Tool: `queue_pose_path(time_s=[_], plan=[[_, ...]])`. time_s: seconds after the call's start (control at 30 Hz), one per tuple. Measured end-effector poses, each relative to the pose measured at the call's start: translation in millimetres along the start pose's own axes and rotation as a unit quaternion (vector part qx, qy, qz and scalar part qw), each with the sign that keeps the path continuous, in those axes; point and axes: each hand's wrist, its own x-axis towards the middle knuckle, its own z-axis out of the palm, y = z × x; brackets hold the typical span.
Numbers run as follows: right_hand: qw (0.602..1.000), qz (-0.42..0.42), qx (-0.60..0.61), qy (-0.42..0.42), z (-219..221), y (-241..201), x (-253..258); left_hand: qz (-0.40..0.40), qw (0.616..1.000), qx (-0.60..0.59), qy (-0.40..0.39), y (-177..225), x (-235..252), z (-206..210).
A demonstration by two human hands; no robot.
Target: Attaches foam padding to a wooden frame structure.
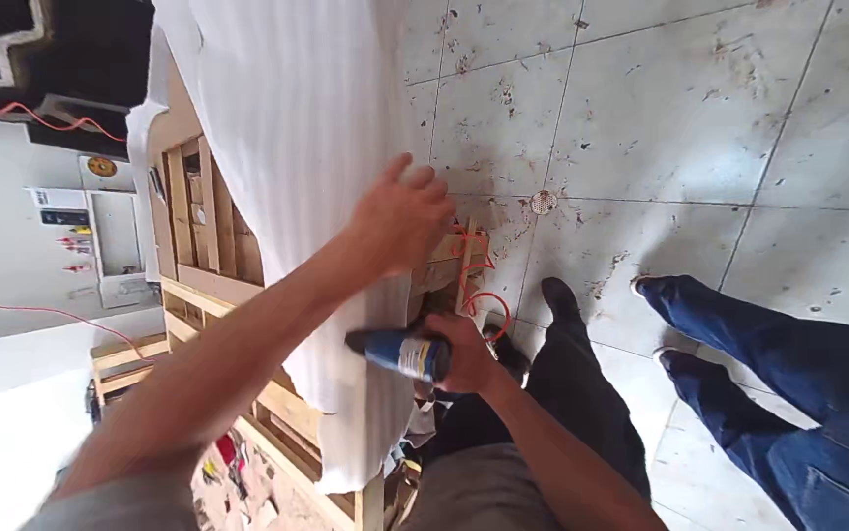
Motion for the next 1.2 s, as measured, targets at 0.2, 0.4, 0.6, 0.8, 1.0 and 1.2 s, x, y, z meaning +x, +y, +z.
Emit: queue_pose_path(time_s=[0.2,0.4,0.6,0.8,1.0,1.2], plan=[[0.985,-0.068,0.041,-0.15,-63,-29,2,0.068,0.946,0.082,-0.306,2,40,63],[0.993,-0.043,0.092,0.062,-132,-34,-6,0.056,0.946,-0.002,-0.321,8,5,29],[0.98,0.001,0.074,0.184,-178,41,59,0.024,0.897,-0.03,-0.441,10,11,17],[0.995,-0.023,0.011,0.094,-214,90,137,0.019,0.887,-0.059,-0.458,9,18,33],[0.995,-0.092,-0.021,0.039,-214,105,223,0.042,0.92,-0.057,-0.387,8,11,51],[0.992,-0.101,-0.077,0.008,-215,92,297,0.041,0.936,-0.069,-0.343,8,1,46]])
